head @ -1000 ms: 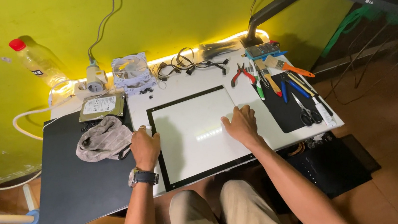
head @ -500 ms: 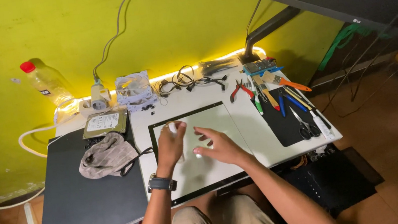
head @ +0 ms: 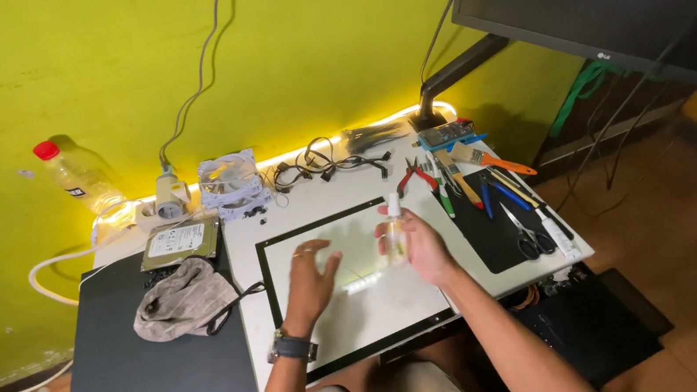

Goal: Cleaning a glass panel using a spray cleaner, a cloth, and tissues on a repair bench.

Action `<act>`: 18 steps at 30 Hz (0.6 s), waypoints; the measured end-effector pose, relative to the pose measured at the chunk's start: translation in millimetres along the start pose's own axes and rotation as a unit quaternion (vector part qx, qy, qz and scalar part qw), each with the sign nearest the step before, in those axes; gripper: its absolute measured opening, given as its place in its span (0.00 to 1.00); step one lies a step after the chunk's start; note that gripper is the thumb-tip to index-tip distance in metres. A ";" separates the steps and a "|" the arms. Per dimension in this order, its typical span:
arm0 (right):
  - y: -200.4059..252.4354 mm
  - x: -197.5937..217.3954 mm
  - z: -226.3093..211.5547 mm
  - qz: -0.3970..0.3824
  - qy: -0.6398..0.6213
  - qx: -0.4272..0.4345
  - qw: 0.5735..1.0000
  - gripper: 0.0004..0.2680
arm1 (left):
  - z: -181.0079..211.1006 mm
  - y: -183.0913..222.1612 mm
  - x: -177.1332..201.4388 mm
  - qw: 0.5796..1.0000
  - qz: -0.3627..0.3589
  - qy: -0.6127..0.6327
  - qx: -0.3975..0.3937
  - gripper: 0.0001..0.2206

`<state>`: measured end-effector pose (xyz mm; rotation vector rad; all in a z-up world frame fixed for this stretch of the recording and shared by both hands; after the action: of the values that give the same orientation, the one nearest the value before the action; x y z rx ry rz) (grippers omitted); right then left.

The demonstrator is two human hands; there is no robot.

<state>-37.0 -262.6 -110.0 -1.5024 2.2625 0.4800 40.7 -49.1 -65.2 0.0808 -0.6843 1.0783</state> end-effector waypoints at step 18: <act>39.5 20.8 -74.0 0.046 0.088 0.145 0.984 0.19 | -148.3 3.1 19.2 0.967 0.106 -0.215 0.090 0.14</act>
<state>-90.2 -300.0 -53.0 -1.3437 2.4181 0.0372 114.0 24.1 -173.2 0.4161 -0.9982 1.3443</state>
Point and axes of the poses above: each hand's wrist, its own y-axis away from the middle knuckle, its own x-axis out of the back of the hand, z = x × y, the point moved 4 cm from there along -y, towards the middle knuckle, and after that the axes turned 4 degrees about z, right-handed, at the moved point
